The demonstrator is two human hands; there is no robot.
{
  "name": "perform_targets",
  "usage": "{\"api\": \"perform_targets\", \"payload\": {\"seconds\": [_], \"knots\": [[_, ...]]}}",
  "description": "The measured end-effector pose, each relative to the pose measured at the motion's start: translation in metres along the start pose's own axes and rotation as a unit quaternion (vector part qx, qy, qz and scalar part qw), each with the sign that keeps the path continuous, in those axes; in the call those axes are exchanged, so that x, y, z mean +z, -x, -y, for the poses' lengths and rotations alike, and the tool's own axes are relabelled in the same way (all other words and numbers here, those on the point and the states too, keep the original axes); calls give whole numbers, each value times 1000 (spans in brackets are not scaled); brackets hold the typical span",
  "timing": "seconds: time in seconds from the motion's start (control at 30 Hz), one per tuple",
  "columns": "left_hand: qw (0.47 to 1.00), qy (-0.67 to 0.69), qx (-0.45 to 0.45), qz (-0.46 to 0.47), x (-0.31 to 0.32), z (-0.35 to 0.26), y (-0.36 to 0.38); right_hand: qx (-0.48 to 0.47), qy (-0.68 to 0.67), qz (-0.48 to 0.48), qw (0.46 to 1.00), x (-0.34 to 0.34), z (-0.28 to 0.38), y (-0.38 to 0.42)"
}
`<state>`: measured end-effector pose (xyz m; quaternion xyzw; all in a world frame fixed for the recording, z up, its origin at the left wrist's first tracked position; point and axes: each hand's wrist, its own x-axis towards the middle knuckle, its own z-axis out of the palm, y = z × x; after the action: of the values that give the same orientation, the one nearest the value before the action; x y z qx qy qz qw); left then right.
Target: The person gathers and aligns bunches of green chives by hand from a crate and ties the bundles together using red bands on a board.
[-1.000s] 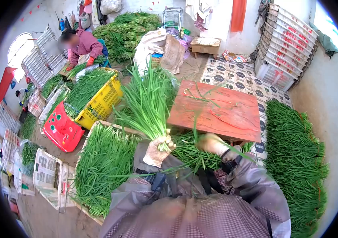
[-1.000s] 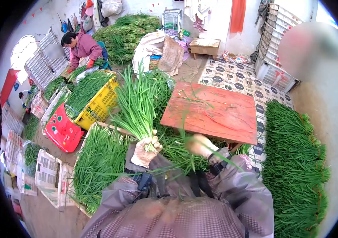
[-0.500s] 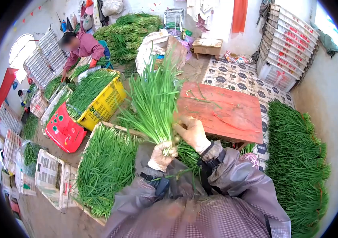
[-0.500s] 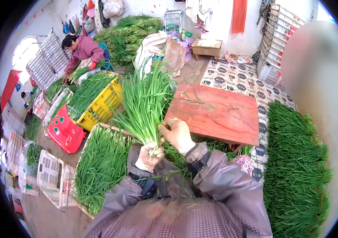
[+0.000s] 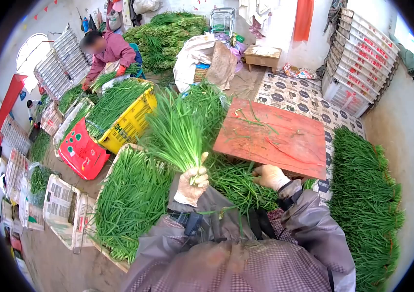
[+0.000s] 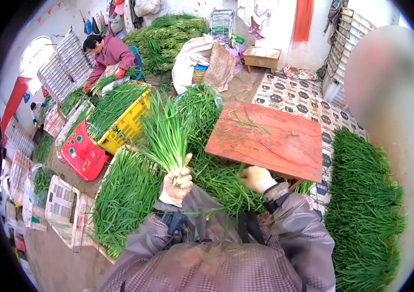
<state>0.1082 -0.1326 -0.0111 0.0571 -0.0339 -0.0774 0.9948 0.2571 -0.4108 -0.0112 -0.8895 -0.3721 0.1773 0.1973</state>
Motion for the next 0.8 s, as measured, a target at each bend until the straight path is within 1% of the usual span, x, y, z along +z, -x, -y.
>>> {"api": "perform_targets", "payload": {"seconds": [0.03, 0.07, 0.1, 0.13, 0.23, 0.3, 0.33, 0.37, 0.43, 0.47, 0.57, 0.6, 0.7, 0.77, 0.8], "knots": [[1000, -1, -9, 16, 2, 0, -1, -1, -65, -44, 997, 0, 19, -2], [999, -2, -19, 31, 3, 1, -2, -14, -224, -53, 973, -7, 35, -4], [999, -3, -30, 45, 4, 2, -1, -60, -351, -79, 931, 7, 36, -20], [998, -12, -38, 54, 7, 4, -3, -49, -417, -85, 903, -4, 57, -23], [996, -12, -63, 61, 8, 9, -4, 12, -552, -104, 827, -32, 108, -38], [996, -15, -63, 65, 3, 11, -6, 2, -535, -17, 845, -41, 115, -50], [996, -16, -61, 67, 1, 11, -7, -35, -516, 26, 855, -42, 119, -52], [996, -17, -57, 70, -1, 11, -8, -88, -441, 1, 893, -39, 120, -51], [997, -40, -42, 53, 3, 13, -7, -75, -366, -30, 927, -25, 121, -48], [997, -51, -38, 44, 3, 13, -6, -82, -407, -35, 909, -20, 122, -46], [998, -26, -33, 43, -3, 16, -8, -101, -410, -71, 904, -10, 127, -40], [998, -26, -31, 38, -3, 17, -8, -60, -523, -50, 849, -2, 126, -42], [999, -26, -27, 30, -4, 18, -9, -62, -616, -45, 784, 6, 123, -44], [999, -24, -27, 31, -8, 17, -8, -57, -559, -95, 822, 13, 123, -48], [999, -43, -22, 15, -9, 16, -6, -55, -529, -119, 839, 10, 128, -46]]}}
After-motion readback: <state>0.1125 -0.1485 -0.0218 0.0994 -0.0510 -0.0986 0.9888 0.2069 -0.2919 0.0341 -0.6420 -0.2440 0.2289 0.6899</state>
